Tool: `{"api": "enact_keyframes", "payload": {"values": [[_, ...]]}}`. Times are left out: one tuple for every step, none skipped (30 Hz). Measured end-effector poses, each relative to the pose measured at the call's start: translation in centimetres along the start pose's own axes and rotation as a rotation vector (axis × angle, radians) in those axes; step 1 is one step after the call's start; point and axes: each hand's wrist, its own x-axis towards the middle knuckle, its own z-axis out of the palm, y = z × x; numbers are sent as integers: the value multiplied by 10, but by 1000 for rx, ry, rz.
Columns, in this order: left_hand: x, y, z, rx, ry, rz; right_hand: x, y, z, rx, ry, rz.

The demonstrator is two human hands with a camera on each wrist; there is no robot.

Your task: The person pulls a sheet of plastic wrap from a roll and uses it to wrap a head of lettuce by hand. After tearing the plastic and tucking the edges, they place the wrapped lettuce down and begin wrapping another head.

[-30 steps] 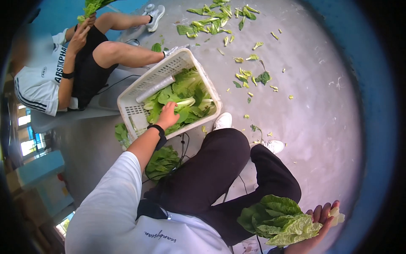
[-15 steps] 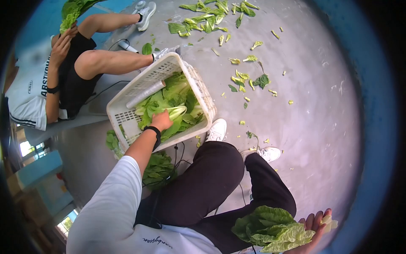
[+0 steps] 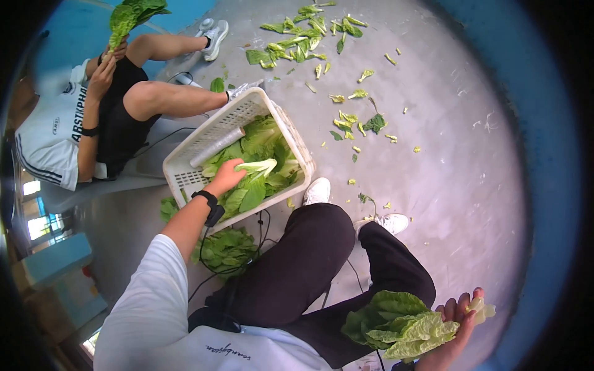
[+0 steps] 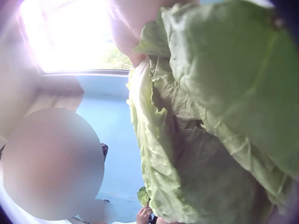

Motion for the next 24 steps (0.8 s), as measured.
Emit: {"api": "enact_keyframes", "payload": {"values": [[-3,0,-6,-72,18,26,-4,-2,-6,11,-64,3],[-6,-1,-10,-143,34,54,-7,-4,-17,21,-127,5],[-9,0,-14,-215,49,83,-12,-6,-21,30,-190,5],[-12,1,-19,-391,27,75,-20,-9,-25,29,-197,-1],[-15,3,-23,-566,2,71,-28,-12,-28,29,-203,-9],[-19,8,-28,-741,-27,71,-35,-14,-31,32,-210,-21],[-30,24,-32,-854,31,-5,-42,-16,-38,39,-243,-24],[-41,41,-38,-957,-57,15,-45,-18,-47,41,-276,-24],[-51,56,-45,-1056,-150,40,-51,-17,-57,45,-308,-29],[-58,66,-50,-1152,-248,64,-56,-16,-65,53,-324,-26],[-51,58,-44,-1202,-322,107,-60,-15,-72,60,-341,-23],[-63,75,-49,-1267,-445,94,-65,-14,-77,65,-359,-19],[-83,102,-53,-1328,-572,78,-71,-14,-77,85,-416,0],[-99,124,-53,-1383,-700,61,-75,-14,-74,24,-455,16],[-108,137,-46,-1468,-814,44,-78,-14,-71,-36,-491,32],[-123,151,-40,-1440,-817,104,-81,-13,-66,-95,-521,49],[-141,164,-35,-1409,-825,161,-87,-13,-57,-134,-500,67],[-155,174,-28,-1363,-820,234,-93,-14,-46,-175,-472,87],[-170,184,-21,-1317,-812,306,-95,-10,-39,-176,-450,75],[-183,192,-15,-1236,-805,341,-96,-4,-34,-178,-426,65],[-198,201,-9,-1156,-799,373,-97,1,-28,-189,-434,30],[-215,211,-4,-1078,-793,407,-99,5,-22,-203,-441,-6],[-240,225,-5,-1106,-775,408,-101,7,-15,-174,-419,-18],[-259,234,-1,-1003,-701,505,-105,10,-11,-144,-398,-26]]}}
